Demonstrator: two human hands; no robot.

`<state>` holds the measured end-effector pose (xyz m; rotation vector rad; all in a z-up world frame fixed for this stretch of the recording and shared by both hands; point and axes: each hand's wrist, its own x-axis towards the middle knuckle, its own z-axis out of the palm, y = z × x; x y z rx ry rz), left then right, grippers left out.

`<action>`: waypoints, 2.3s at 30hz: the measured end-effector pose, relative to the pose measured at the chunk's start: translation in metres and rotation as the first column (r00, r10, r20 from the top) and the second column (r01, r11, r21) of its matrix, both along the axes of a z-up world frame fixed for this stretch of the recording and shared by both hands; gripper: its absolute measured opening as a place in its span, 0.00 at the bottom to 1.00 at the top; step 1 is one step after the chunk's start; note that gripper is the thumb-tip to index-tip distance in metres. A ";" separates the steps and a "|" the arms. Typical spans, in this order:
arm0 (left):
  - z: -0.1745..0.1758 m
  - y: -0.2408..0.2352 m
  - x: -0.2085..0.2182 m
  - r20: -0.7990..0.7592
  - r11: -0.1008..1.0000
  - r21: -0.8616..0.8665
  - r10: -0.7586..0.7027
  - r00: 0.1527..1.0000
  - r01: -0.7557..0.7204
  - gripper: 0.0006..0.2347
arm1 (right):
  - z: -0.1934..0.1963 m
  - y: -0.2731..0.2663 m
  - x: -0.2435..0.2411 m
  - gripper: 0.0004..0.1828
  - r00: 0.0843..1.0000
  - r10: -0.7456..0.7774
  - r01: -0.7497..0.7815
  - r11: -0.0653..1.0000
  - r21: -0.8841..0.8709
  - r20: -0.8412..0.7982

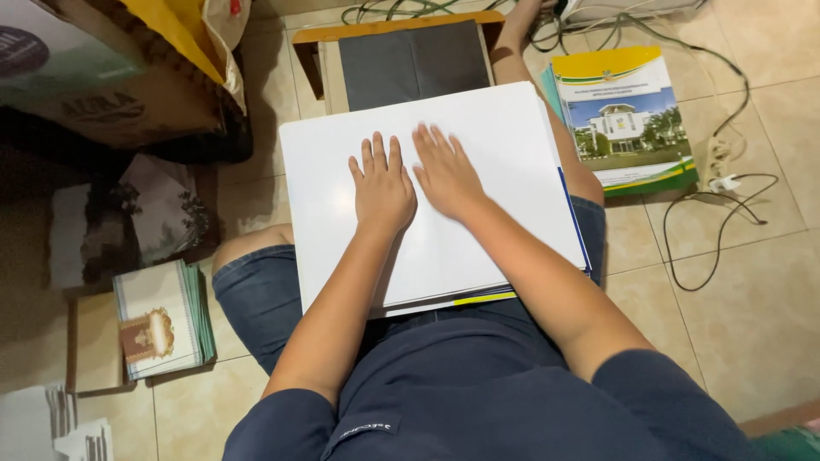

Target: The person is using their hands to press down and smooth a stack of booklets to ensure they are flat and properly finished.

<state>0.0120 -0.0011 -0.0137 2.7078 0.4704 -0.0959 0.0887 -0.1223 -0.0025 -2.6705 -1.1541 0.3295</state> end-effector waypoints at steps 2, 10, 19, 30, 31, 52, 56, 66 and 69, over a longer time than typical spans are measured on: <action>0.006 -0.001 0.000 -0.016 1.000 -0.002 0.008 1.000 -0.008 0.24 | -0.008 0.018 0.028 0.31 1.000 -0.014 0.014 1.000 -0.011 0.020; 0.005 -0.001 0.000 -0.038 1.000 0.000 0.020 0.999 -0.020 0.24 | 0.002 0.009 0.010 0.31 0.999 -0.024 0.025 1.000 -0.018 0.043; 0.010 -0.003 -0.004 0.001 1.000 0.001 0.004 1.000 -0.004 0.24 | -0.008 -0.063 -0.091 0.33 0.992 0.124 -0.124 0.992 -0.027 0.002; 0.017 -0.003 -0.006 -0.010 1.000 -0.020 -0.001 1.000 0.001 0.24 | -0.001 0.020 0.028 0.30 0.998 -0.027 0.028 1.000 -0.002 0.055; 0.017 -0.003 -0.005 -0.012 1.000 -0.019 -0.002 1.000 0.002 0.24 | -0.001 0.022 0.030 0.30 0.998 -0.028 0.029 1.000 -0.001 0.053; -0.023 0.016 0.088 -0.170 0.988 0.135 -0.050 0.984 0.074 0.27 | 0.025 -0.042 -0.021 0.30 0.976 -0.213 0.212 0.977 -0.013 -0.047; -0.020 0.006 0.062 -0.122 0.971 0.140 -0.178 0.976 0.195 0.27 | 0.020 -0.045 -0.020 0.30 0.979 -0.200 0.201 0.979 0.015 -0.044; 0.018 -0.035 -0.048 -0.131 0.934 0.031 -0.349 0.928 0.356 0.28 | 0.021 -0.043 -0.024 0.29 0.978 -0.206 0.207 0.978 0.036 -0.032; 0.002 -0.022 -0.009 -0.105 0.940 0.064 -0.328 0.939 0.336 0.28 | 0.018 -0.044 -0.020 0.29 0.980 -0.199 0.199 0.980 0.020 -0.017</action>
